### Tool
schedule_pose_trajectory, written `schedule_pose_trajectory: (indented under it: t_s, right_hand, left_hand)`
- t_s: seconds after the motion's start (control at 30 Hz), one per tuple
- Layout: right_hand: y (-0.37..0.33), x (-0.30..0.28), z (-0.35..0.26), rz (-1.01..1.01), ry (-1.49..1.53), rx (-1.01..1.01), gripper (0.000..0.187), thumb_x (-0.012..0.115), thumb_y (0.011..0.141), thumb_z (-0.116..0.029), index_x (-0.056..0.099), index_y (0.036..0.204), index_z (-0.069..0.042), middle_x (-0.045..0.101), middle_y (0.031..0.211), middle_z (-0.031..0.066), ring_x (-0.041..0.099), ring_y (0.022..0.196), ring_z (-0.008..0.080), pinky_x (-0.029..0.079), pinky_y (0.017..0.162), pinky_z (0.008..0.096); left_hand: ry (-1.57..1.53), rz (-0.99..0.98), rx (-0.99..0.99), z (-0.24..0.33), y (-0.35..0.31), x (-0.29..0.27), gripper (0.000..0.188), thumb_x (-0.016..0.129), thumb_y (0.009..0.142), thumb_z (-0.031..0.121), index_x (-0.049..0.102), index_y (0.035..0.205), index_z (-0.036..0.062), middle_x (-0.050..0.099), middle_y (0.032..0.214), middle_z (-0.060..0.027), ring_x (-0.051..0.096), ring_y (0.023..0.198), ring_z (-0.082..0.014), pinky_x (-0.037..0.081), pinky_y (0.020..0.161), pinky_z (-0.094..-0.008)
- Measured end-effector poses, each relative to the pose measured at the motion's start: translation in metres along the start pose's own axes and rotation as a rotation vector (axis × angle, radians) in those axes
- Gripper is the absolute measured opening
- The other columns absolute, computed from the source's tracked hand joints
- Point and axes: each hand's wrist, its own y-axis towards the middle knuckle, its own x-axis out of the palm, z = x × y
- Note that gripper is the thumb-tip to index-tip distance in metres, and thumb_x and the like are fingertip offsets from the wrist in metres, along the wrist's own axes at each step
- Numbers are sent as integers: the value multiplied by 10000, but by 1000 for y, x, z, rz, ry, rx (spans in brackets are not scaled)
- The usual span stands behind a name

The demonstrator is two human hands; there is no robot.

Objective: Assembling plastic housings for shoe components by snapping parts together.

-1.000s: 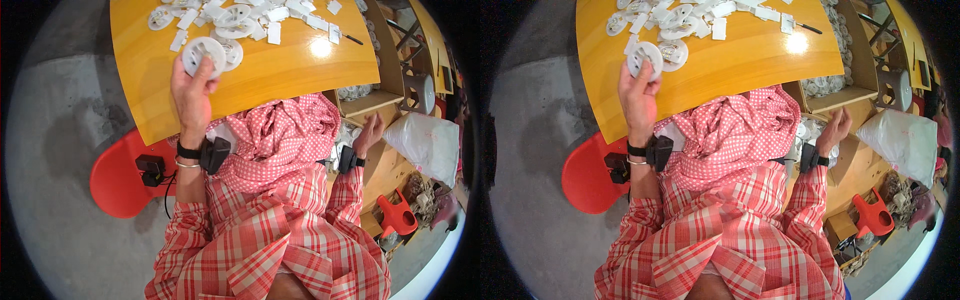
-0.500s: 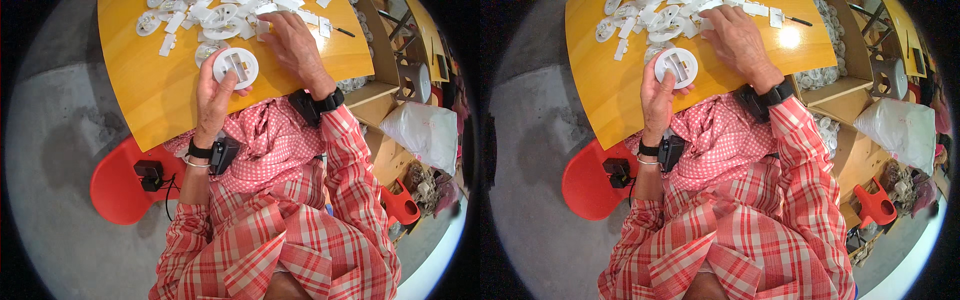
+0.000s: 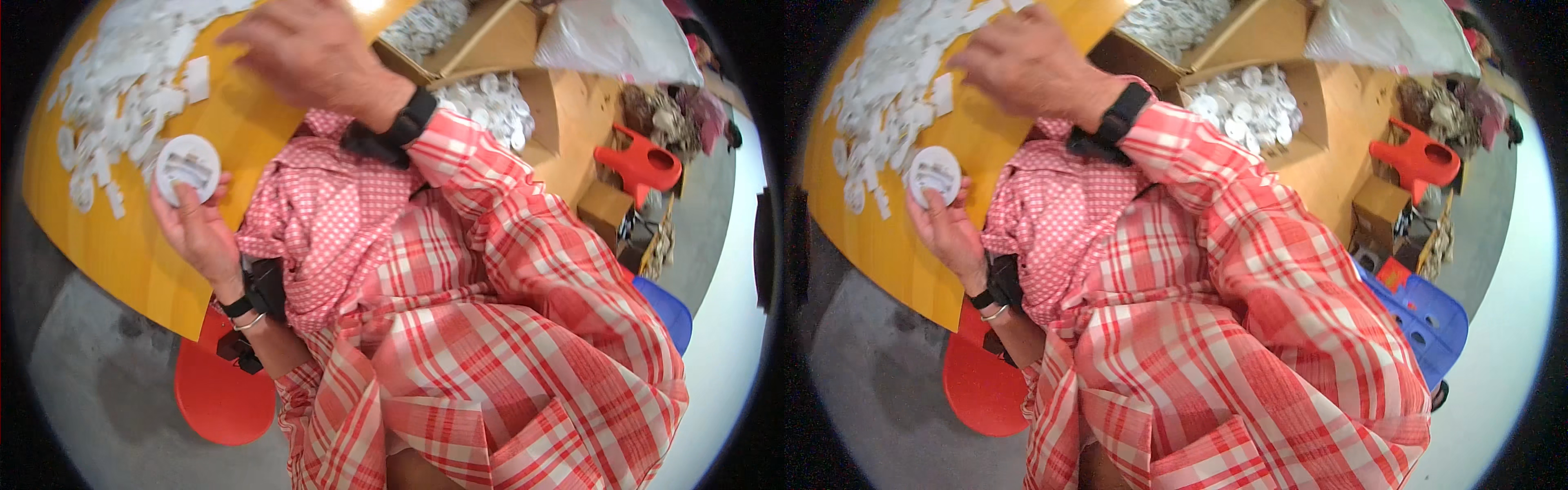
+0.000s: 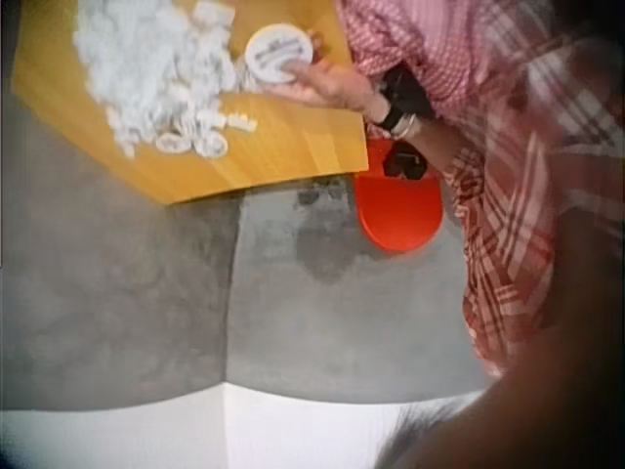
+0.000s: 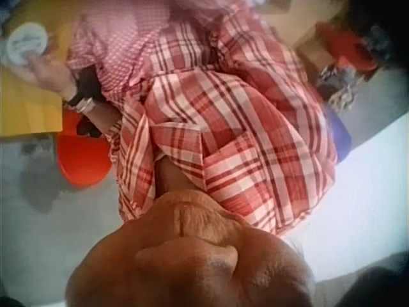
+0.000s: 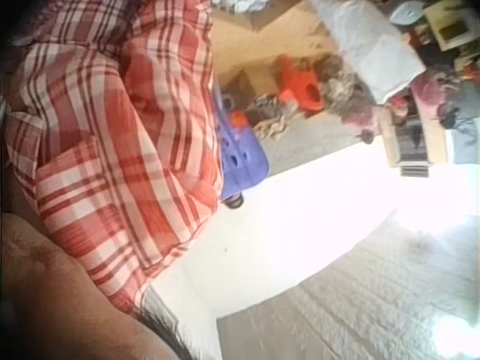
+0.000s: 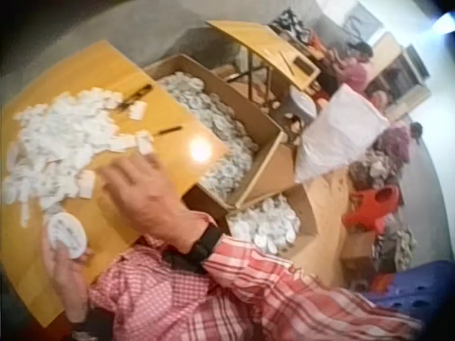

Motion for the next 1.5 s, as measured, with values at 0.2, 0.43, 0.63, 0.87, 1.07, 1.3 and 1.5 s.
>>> schedule_pose_trajectory:
  t_s: [0.2,0.43,0.63,0.87,1.07,1.3,1.5]
  right_hand:
    - [-115,-120,86,272,-54,828,191,616,824,-143,583,972,-26,594,816,88,561,751,183,454,673,296]
    - [-345,-145,100,-652,-128,1405,332,575,794,-367,665,887,-61,656,786,178,651,786,289,494,713,373]
    - [-370,-129,75,-1012,119,1576,449,615,808,-411,629,1066,-43,662,901,169,635,867,244,489,751,328]
    - [-318,-93,109,-933,-340,1233,614,547,760,-638,662,884,-49,652,742,180,636,725,334,483,655,424]
    - [-370,-58,157,-1186,-125,1097,871,486,710,-751,534,1123,15,605,1014,271,589,975,380,456,813,446]
    - [-351,-41,132,-1341,-146,1005,363,437,866,-355,613,1019,-76,613,1011,219,578,960,370,458,805,445]
    - [-447,-68,169,-1138,276,1174,354,369,901,-245,586,1115,-64,636,989,202,592,949,301,447,822,365]
  left_hand:
    - [80,-24,13,5,0,-2,387,498,935,186,387,1242,-22,565,1072,-146,595,830,-216,482,731,-304]
    - [75,-47,-12,-3,-1,-8,386,496,936,159,377,1252,-29,564,1061,-173,580,862,-227,479,745,-302]
    - [88,-22,-21,-1,0,-9,393,502,933,148,370,1257,-30,561,1073,-173,586,851,-233,497,738,-309]
    - [107,5,17,2,1,-13,417,499,925,153,365,1292,5,552,1085,-135,591,844,-212,522,665,-309]
    - [45,46,-50,3,-3,-4,413,497,924,138,355,1293,15,559,1087,-111,601,860,-181,537,659,-302]
    - [-6,93,-86,23,-19,-11,437,523,917,175,356,1282,2,580,1063,-112,626,762,-173,524,628,-257]
    - [-30,26,-92,14,-4,0,427,525,917,177,364,1268,-4,592,1031,-121,632,730,-178,516,612,-246]
